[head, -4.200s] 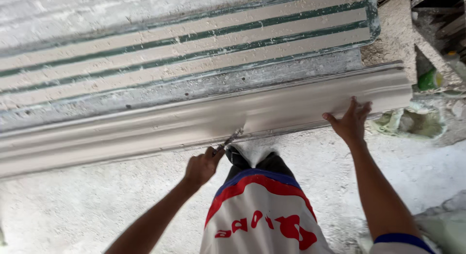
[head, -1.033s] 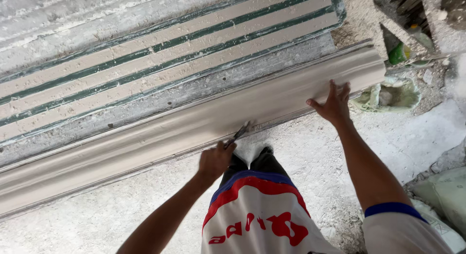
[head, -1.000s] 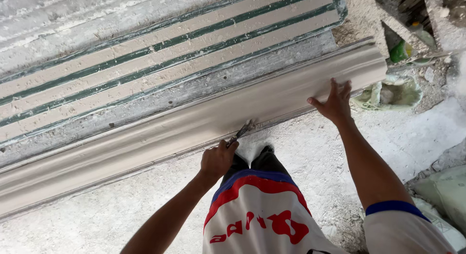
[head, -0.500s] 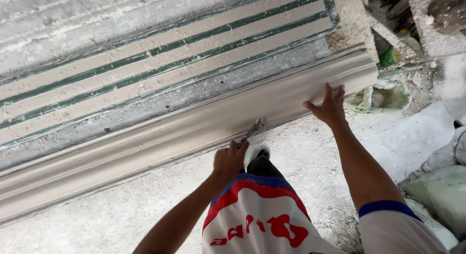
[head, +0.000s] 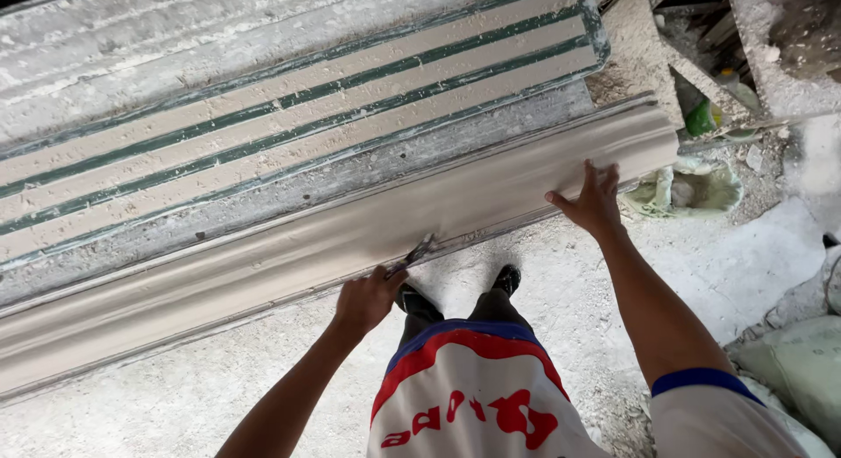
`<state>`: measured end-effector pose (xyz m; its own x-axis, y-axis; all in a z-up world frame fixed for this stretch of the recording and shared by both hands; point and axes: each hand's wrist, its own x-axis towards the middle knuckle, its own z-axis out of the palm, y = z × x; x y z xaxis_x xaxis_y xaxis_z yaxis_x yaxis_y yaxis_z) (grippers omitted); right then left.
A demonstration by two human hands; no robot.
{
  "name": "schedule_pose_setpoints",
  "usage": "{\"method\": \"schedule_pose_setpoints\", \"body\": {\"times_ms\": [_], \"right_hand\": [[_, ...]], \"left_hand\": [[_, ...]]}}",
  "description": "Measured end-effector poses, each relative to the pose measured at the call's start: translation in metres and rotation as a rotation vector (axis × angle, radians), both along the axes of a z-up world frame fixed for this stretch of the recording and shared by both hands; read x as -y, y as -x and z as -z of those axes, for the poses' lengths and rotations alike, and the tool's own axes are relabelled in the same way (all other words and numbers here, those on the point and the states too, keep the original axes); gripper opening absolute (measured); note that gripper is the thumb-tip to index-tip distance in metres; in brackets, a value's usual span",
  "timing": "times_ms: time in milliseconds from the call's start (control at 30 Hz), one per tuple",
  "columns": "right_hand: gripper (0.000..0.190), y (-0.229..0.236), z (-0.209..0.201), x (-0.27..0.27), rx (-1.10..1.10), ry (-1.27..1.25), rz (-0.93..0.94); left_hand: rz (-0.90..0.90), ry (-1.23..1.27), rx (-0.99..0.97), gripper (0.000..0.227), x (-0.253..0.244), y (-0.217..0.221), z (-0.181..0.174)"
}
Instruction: The person uses a metal scraper to smooth the surface of a long white decorative molding piece. They repeatedly scrape along the length of the molding, repositioning it on a workbench and continuing to smooth different sections.
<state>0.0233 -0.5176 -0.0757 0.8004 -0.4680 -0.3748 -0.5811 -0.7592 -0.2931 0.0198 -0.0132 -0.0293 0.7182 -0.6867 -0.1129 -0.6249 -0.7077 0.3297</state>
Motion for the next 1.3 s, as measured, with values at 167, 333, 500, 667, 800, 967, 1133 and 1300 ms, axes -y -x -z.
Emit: {"method": "schedule_pose_setpoints", "body": {"times_ms": [167,333,500,667,800,967,1133,1300], "right_hand": [[0.131,0.001,0.003,0.001,0.026,-0.003,-0.006],[0.130,0.001,0.007,0.000,-0.012,-0.035,0.018],[0.122,0.005,0.017,0.011,0.081,0.006,-0.039],[0.118,0.004,0.014,0.008,0.109,0.029,-0.080],[0.107,0.007,-0.001,0.014,0.076,-0.008,-0.093],[0.077,0.031,0.009,0.043,0.204,-0.061,-0.144],[0.074,0.079,0.047,0.067,0.510,0.037,-0.094],[0.074,0.095,0.084,0.054,0.276,-0.531,0.256]], "left_hand": [[0.006,-0.028,0.038,0.035,0.070,0.011,0.021],[-0.016,-0.051,0.102,0.038,0.146,0.027,0.038],[-0.060,-0.043,0.078,0.028,0.061,0.017,0.013],[0.011,-0.061,0.109,0.032,0.111,0.014,0.011],[-0.015,-0.012,0.100,0.036,0.158,0.015,0.012],[-0.072,-0.057,0.103,0.030,0.097,0.024,-0.008],[-0.070,-0.082,0.143,0.032,0.108,0.018,-0.005],[-0.044,-0.056,0.085,0.031,0.096,0.015,0.002]]}}
